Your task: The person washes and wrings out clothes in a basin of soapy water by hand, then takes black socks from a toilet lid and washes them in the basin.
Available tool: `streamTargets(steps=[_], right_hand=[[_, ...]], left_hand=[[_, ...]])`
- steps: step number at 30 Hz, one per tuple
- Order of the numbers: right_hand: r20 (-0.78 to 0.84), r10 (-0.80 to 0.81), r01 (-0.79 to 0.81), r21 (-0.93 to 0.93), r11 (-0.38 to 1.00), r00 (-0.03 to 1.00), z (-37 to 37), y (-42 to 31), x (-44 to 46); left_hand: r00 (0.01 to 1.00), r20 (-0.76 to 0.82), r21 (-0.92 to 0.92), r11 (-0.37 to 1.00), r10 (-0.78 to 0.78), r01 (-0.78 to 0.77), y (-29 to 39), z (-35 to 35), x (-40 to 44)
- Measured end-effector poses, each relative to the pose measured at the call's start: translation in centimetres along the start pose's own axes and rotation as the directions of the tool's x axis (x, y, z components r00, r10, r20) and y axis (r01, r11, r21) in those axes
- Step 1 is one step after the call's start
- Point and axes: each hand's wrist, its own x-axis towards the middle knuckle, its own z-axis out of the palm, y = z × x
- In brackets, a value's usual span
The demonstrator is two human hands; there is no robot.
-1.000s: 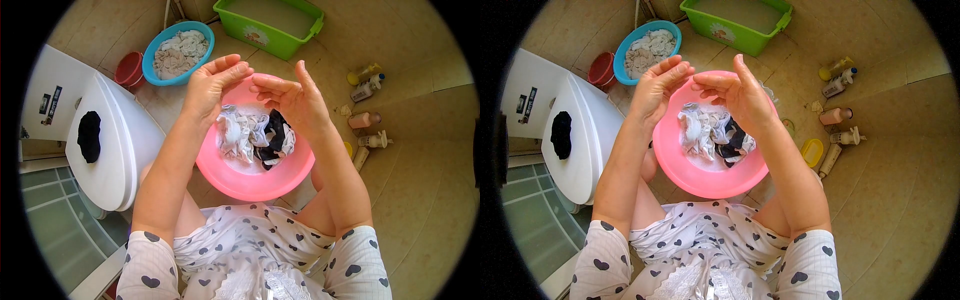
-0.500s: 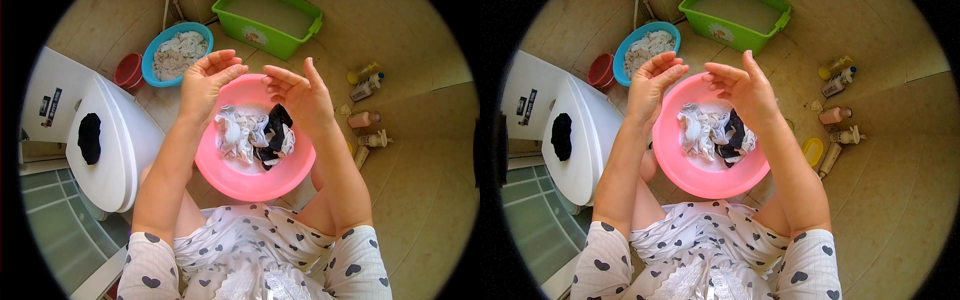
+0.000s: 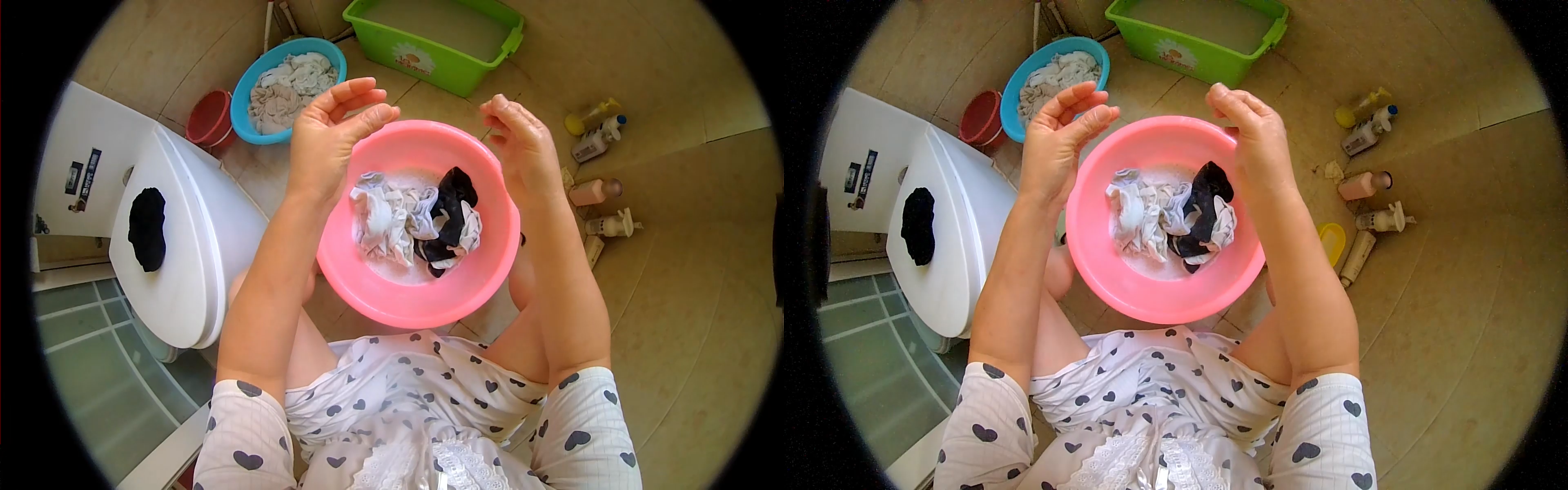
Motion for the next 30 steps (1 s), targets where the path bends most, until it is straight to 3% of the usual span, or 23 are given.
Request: streamTargets(steps=[1,4,13,16,18,20,22,25,30], right_hand=[[-0.081,-0.052,0.043,-0.116,0.992,0.995,-0.1,0.0,0.1],[-0.176,-0.131,0.089,-0.225,0.970,0.976,0.3,-0.6,-0.4],[-0.292,-0.060,0.071,0.029,0.997,0.954,-1.6,-0.7,0.8],[-0.463,-0.185,0.150,-0.113,0.982,0.867,-0.9,-1.3,0.4],[-0.464,-0.376,0.246,-0.317,0.916,0.802,-1.7,-0.6,1.1],[-0.420,-0.580,0.309,-0.554,0.773,0.698,-2.3,-0.3,1.4],[-0.305,-0.770,0.309,-0.785,0.536,0.561,-0.9,-1.6,0.2],[-0.008,-0.781,0.449,-0.815,0.367,0.625,0.4,-1.5,-1.0],[0.214,-0.671,0.520,-0.802,0.294,0.710,3.4,0.1,-3.1]], left_hand=[[1.000,0.000,0.000,1.000,0.003,-0.003,0.0,0.0,0.0],[1.000,-0.005,-0.001,1.000,0.002,-0.002,-0.1,0.0,0.1],[0.999,-0.038,0.001,1.000,0.002,-0.002,-0.2,-0.2,0.3],[0.999,-0.050,-0.002,1.000,0.000,0.000,-0.3,-0.3,0.4],[0.998,-0.063,0.000,1.000,-0.009,0.009,-0.2,-0.3,0.4],[0.997,-0.081,0.007,1.000,-0.020,0.021,0.0,-0.1,0.3],[0.997,-0.079,0.008,1.000,-0.011,0.012,0.1,0.0,0.2],[0.998,-0.068,0.062,0.998,0.017,-0.013,-0.2,0.1,0.2],[0.999,-0.041,0.083,0.996,0.025,-0.021,-0.4,0.7,-0.1]])
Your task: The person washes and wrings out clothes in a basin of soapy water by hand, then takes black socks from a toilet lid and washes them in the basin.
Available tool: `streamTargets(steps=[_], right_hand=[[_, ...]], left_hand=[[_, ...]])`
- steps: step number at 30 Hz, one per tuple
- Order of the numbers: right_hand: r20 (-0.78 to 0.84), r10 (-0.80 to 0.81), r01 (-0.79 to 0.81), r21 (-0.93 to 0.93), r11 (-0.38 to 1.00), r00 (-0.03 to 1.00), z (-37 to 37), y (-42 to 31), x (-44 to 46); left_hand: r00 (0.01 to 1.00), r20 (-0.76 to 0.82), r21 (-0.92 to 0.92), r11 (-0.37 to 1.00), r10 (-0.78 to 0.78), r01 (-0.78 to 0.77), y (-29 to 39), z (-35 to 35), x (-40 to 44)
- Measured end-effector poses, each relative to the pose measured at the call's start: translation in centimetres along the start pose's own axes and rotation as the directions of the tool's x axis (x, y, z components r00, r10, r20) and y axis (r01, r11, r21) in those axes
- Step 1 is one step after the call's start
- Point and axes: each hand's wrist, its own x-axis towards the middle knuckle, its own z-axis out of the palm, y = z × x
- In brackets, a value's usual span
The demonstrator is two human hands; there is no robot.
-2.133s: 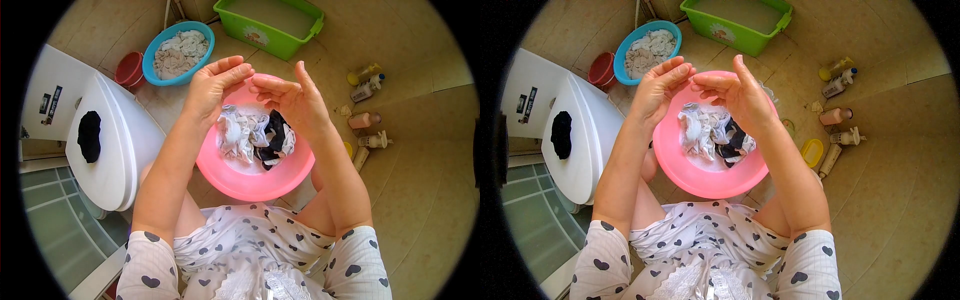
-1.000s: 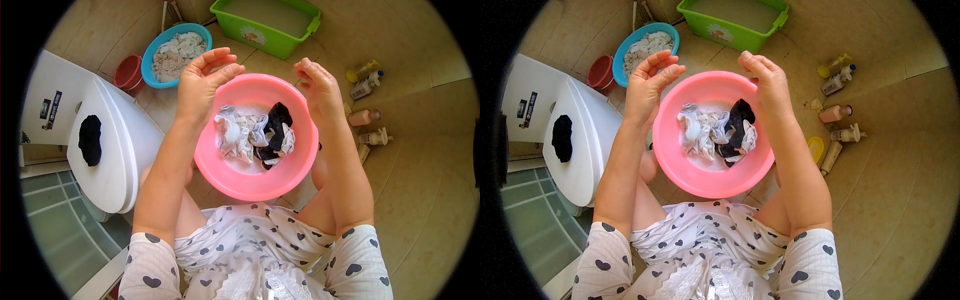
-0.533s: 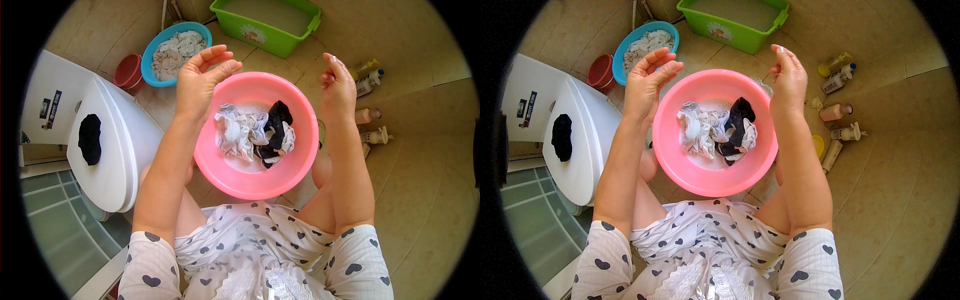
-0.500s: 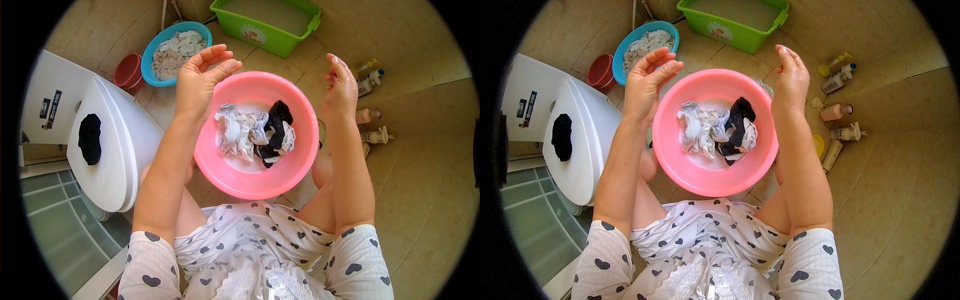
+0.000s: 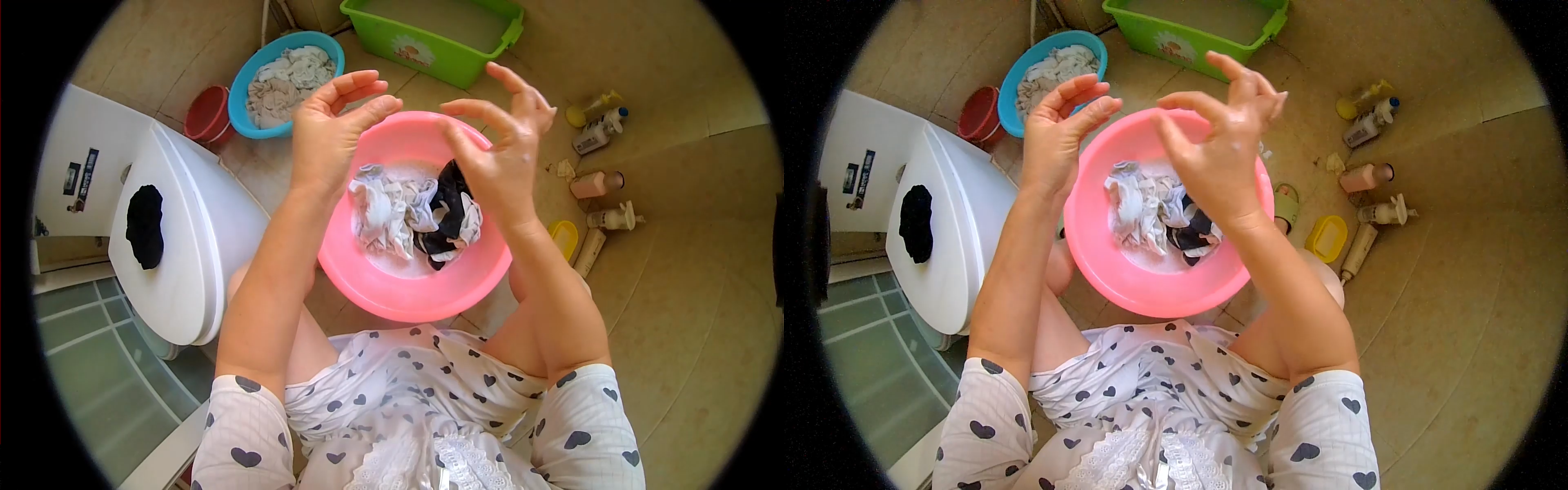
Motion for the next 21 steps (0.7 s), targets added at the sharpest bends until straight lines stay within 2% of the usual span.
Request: streamTargets(steps=[4,10,21], right_hand=[[0.072,-0.033,0.034,-0.019,0.999,0.997,0.7,-1.0,0.0],[0.049,0.002,-0.006,0.081,0.997,0.999,2.5,-0.8,-0.1],[-0.012,0.000,0.001,0.106,0.994,1.000,2.6,-0.5,0.4]], left_hand=[[1.000,0.012,-0.038,0.999,-0.014,0.014,-0.2,0.6,-0.2],[0.998,0.049,-0.030,0.999,-0.025,0.027,-0.4,0.8,-0.3],[0.999,0.015,-0.083,0.996,-0.031,0.032,-0.1,0.2,-0.2]])
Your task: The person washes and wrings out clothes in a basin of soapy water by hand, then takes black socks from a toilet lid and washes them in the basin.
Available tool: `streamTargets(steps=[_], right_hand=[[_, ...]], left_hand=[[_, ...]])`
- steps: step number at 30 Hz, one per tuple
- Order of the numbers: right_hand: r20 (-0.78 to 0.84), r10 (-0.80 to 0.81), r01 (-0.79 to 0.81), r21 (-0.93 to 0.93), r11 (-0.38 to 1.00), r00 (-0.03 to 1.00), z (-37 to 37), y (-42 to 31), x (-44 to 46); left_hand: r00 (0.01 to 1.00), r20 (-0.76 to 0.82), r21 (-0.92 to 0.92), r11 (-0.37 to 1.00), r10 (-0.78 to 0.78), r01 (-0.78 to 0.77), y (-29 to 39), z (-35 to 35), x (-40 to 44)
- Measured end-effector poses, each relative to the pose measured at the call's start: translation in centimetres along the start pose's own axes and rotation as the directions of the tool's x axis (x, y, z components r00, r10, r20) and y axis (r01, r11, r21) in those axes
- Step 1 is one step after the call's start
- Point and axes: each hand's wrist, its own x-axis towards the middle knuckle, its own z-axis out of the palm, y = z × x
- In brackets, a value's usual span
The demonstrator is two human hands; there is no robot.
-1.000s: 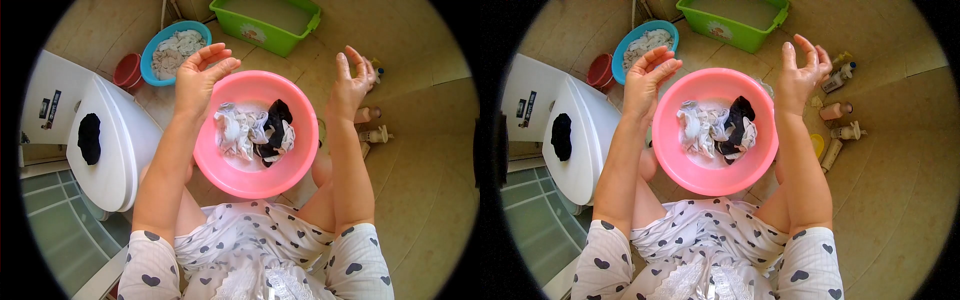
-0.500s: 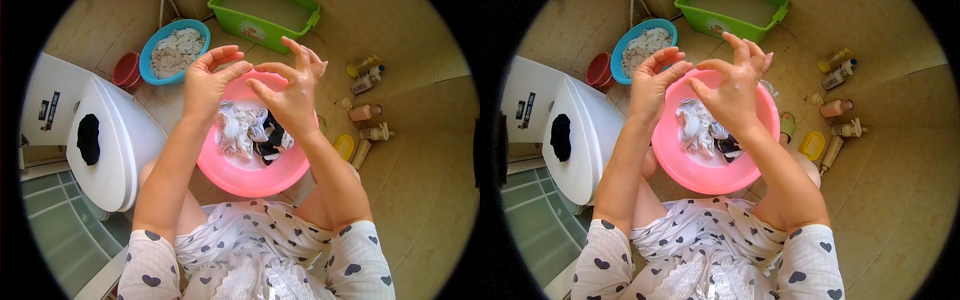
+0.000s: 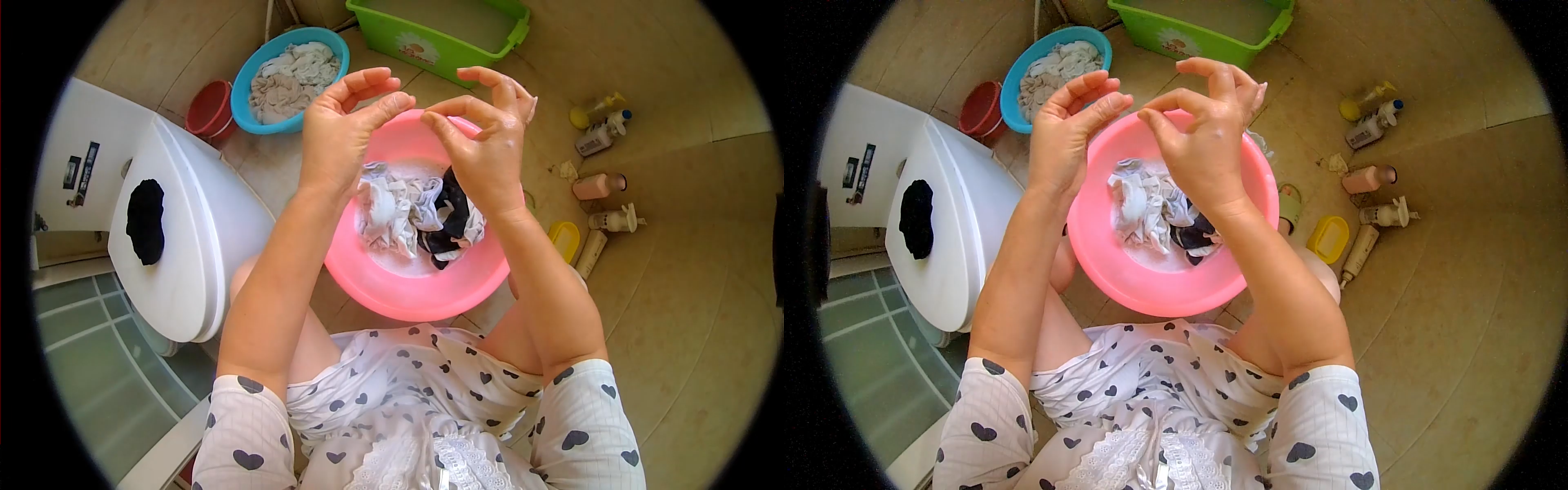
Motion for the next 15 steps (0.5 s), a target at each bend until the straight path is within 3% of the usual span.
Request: streamTargets(steps=[6,15], right_hand=[[0.048,0.024,-0.021,-0.056,0.998,0.999,-0.8,0.3,0.2],[-0.020,0.021,-0.021,-0.029,0.999,1.000,-1.3,1.2,0.4]], left_hand=[[0.999,-0.034,0.037,0.999,0.030,-0.028,0.3,-0.3,0.1],[0.983,-0.135,0.011,0.993,0.120,-0.120,1.2,-3.0,1.8]])
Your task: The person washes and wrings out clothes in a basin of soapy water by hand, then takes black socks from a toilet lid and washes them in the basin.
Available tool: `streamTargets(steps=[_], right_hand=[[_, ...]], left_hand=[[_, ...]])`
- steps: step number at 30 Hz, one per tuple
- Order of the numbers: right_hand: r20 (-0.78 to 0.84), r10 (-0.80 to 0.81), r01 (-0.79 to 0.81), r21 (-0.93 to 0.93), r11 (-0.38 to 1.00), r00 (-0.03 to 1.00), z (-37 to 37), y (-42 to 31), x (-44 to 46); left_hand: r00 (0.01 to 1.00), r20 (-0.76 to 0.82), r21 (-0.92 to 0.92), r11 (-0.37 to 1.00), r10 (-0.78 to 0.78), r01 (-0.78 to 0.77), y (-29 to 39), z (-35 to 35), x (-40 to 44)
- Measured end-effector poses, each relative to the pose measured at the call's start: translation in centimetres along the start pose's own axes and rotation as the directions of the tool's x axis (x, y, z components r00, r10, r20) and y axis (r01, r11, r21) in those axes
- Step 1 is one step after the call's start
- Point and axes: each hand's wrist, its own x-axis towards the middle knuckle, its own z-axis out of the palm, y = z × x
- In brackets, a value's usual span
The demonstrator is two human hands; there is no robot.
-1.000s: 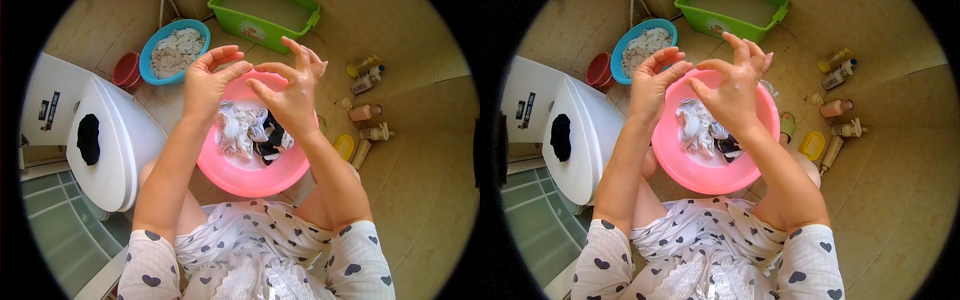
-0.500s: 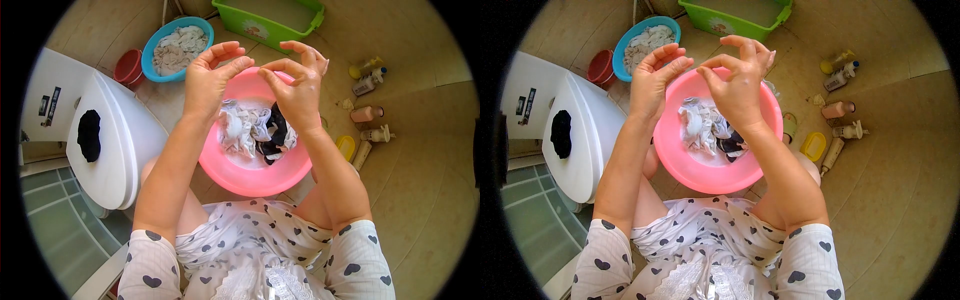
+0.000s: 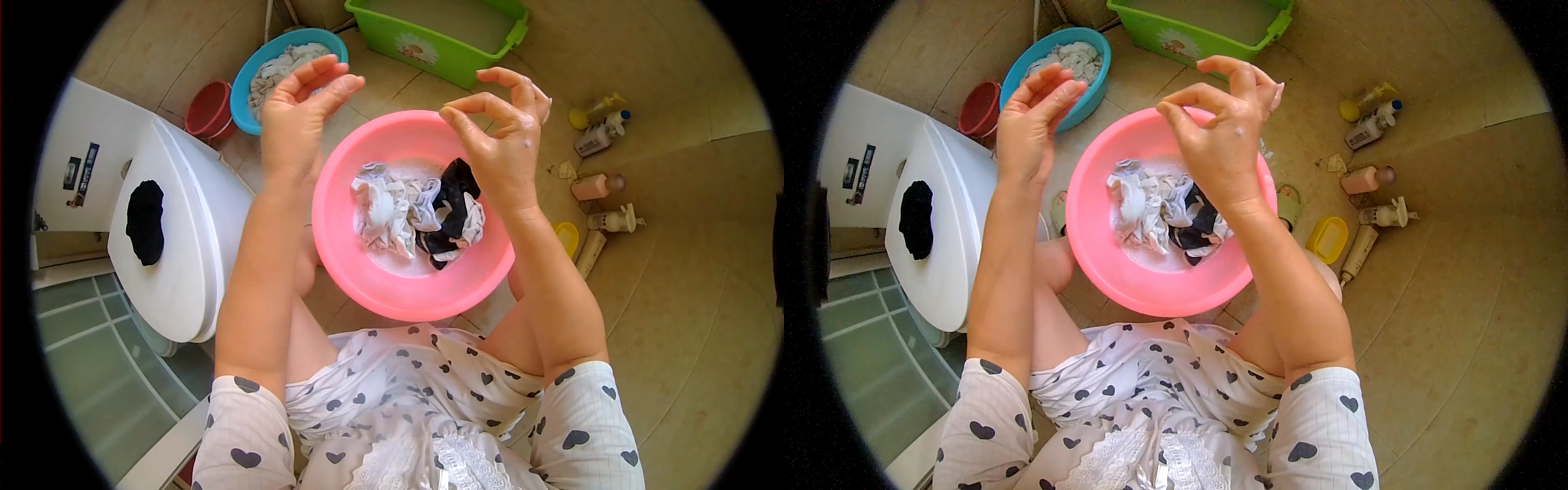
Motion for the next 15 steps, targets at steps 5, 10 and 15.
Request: streamTargets(steps=[5,10,15], right_hand=[[0.005,0.001,-0.001,-0.027,1.000,1.000,-0.7,0.6,-0.2],[0.022,-0.002,0.003,-0.051,0.999,1.000,-1.2,1.0,-0.5],[0.053,-0.073,0.077,-0.096,0.992,0.996,-1.6,1.0,-0.7]], left_hand=[[0.995,-0.073,0.108,0.992,0.075,-0.066,1.0,-2.2,1.1],[0.957,-0.127,0.307,0.928,0.259,-0.211,2.2,-3.4,1.9],[0.671,0.383,0.796,0.142,0.635,-0.589,1.4,-2.3,1.2]])
